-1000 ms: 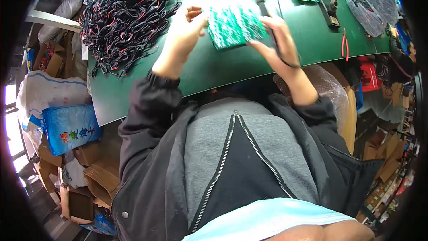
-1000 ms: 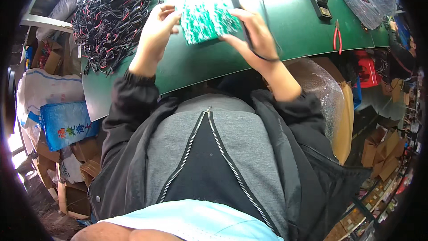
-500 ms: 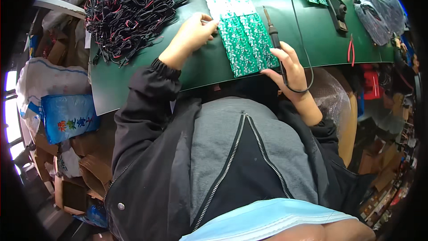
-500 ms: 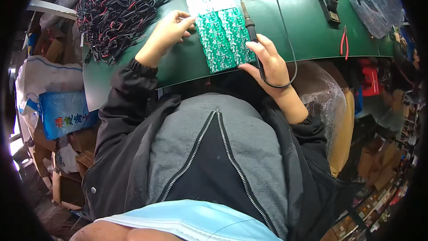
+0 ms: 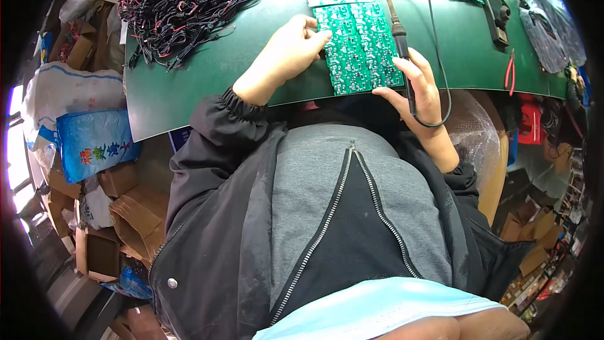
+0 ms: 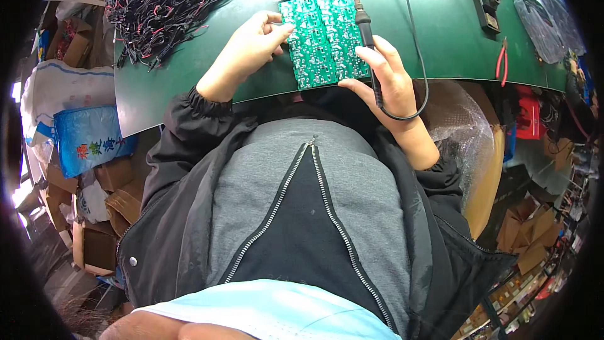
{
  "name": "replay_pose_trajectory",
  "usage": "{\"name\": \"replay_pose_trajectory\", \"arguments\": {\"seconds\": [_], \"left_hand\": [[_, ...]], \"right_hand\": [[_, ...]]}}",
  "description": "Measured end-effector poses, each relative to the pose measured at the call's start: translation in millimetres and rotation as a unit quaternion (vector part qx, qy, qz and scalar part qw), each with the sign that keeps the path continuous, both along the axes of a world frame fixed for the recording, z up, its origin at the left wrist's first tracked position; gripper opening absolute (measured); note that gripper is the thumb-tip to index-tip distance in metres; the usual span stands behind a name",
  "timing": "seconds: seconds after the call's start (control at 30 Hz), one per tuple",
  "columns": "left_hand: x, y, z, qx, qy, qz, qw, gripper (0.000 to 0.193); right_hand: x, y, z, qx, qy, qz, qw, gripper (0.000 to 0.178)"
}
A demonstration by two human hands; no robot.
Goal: The person solders wires onto a circuit board using a soldering iron, places the assembled board into a basket, and solders wires onto another circuit board.
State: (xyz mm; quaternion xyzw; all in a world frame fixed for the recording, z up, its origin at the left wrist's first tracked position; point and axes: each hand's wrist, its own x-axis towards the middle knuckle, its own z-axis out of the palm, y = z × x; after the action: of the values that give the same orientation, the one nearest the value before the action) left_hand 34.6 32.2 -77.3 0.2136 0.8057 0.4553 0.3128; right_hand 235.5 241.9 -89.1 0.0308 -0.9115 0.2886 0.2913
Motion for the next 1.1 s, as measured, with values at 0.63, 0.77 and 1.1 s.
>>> {"name": "replay_pose_trajectory", "arguments": {"seconds": [0.63,0.77,1.1], "left_hand": [[-17,-6,-3,-0.007,0.257,0.000,0.966,0.045],[-102,-47,30,-0.082,0.690,0.059,0.717,0.039],[-148,-77,29,-0.139,0.667,-0.085,0.727,0.029]], "right_hand": [[0,-12,1,-0.011,-0.015,-0.060,0.998,0.068],[-2,-2,14,-0.003,-0.006,-0.042,0.999,0.070],[-24,13,16,-0.019,0.028,-0.022,0.999,0.064]]}}
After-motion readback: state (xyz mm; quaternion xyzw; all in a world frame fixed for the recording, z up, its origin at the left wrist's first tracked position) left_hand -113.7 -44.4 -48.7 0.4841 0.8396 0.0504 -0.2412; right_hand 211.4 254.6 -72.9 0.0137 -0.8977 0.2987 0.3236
